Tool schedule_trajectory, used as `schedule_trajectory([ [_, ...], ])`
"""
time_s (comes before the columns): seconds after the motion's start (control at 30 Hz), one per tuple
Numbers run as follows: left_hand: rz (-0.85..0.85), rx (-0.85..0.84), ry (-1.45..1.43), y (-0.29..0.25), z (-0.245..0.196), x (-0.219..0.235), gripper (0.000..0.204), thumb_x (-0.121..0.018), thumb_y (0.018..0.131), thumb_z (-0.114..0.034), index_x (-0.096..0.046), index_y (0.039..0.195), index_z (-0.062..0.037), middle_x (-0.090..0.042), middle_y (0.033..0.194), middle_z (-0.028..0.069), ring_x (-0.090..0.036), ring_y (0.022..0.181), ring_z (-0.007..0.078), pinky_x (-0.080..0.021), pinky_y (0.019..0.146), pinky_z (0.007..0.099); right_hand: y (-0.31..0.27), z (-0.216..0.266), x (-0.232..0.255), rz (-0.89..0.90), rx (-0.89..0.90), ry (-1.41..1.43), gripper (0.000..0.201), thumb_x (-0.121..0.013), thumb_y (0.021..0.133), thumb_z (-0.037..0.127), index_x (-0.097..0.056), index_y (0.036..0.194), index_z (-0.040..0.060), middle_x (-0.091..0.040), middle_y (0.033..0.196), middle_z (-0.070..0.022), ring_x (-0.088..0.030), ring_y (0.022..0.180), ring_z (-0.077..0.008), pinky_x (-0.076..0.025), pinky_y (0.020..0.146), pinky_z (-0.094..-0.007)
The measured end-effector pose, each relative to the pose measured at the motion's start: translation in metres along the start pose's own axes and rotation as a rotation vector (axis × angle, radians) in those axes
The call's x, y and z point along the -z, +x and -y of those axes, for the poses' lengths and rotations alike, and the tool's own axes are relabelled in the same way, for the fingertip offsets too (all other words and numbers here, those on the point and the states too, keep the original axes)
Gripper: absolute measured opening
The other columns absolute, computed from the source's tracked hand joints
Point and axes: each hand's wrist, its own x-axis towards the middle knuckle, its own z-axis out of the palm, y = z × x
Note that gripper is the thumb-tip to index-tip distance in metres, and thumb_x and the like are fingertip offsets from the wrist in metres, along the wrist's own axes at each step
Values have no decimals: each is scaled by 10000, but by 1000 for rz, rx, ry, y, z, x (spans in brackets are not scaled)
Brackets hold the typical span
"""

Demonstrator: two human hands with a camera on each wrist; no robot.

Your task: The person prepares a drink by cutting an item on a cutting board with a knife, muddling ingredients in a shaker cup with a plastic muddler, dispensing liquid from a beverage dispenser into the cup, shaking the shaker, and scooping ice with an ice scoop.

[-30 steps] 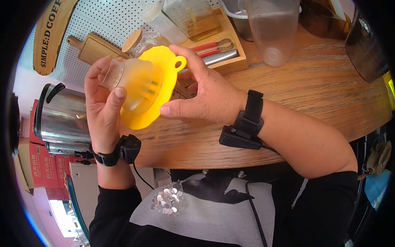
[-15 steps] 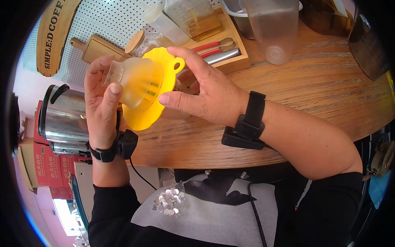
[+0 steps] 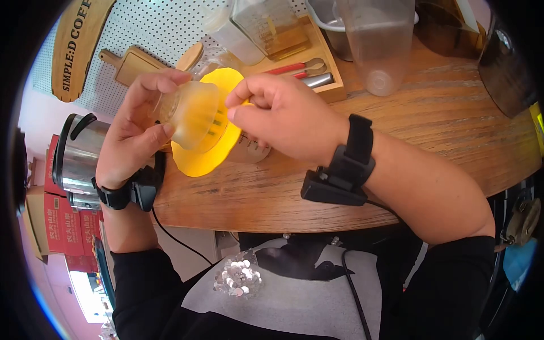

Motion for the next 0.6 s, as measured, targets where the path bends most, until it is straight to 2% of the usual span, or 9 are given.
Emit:
schedule_trajectory([
  [0.07,3,-8,95,1,-1,-3,508,-687,816,-159,-454,1251,-40,-462,1312,123,-412,1274,218,-340,1051,325,9,13,4,11,-131,-95,311,-598,909,202,-531,1136,0,-611,799,-57,-547,616,-76,-444,520,-211],
  [0.1,-4,-6,97,0,-2,-5,508,-687,816,-159,-454,1251,-40,-462,1312,123,-412,1274,218,-340,1051,325,14,16,5,40,-149,-152,370,-578,911,210,-502,1204,-3,-614,797,-68,-544,571,-85,-446,484,-221],
  [0.17,-152,51,167,-3,-5,-10,533,-676,842,-367,-492,1219,-39,-511,1263,114,-457,1224,219,-368,1006,350,20,29,8,38,-199,-243,383,-560,923,222,-470,1245,34,-606,833,-53,-536,572,-65,-437,478,-196],
  [0.2,-156,55,168,-5,-8,-12,533,-676,842,-367,-492,1219,-39,-511,1263,114,-457,1224,219,-368,1006,350,22,33,9,28,-250,-334,400,-543,935,234,-439,1285,71,-597,869,-38,-527,572,-45,-429,472,-170],
  [0.27,-334,99,455,-6,-14,-13,665,-648,815,-548,-513,1193,-18,-577,1122,144,-555,1078,234,-452,870,358,27,23,11,47,-250,-321,464,-528,938,223,-383,1348,62,-608,891,-52,-518,539,-49,-427,447,-170],
  [0.3,-338,105,456,-5,-17,-11,665,-648,815,-548,-513,1193,-18,-577,1122,144,-555,1078,234,-452,870,358,26,17,9,52,-219,-262,484,-521,941,214,-362,1370,58,-612,905,-59,-520,534,-49,-429,446,-167],
  [0.37,-188,153,751,-5,-24,-8,700,-614,838,-571,-478,1216,1,-575,995,89,-528,818,147,-446,691,276,23,12,8,67,-194,-195,504,-514,943,205,-341,1392,53,-616,919,-66,-521,528,-50,-430,444,-164],
  [0.5,-108,313,753,4,-33,-10,684,-622,844,-558,-492,1185,20,-584,887,79,-524,823,130,-440,701,277,17,9,3,50,-215,-53,539,-512,948,183,-298,1425,49,-622,886,-63,-523,532,-44,-428,437,-162],
  [0.6,-14,387,567,5,-30,2,615,-621,874,-487,-479,1211,7,-579,998,90,-540,898,152,-452,762,268,10,12,-3,17,-193,-5,554,-521,953,179,-283,1437,54,-623,854,-58,-516,525,-41,-427,442,-159],
])
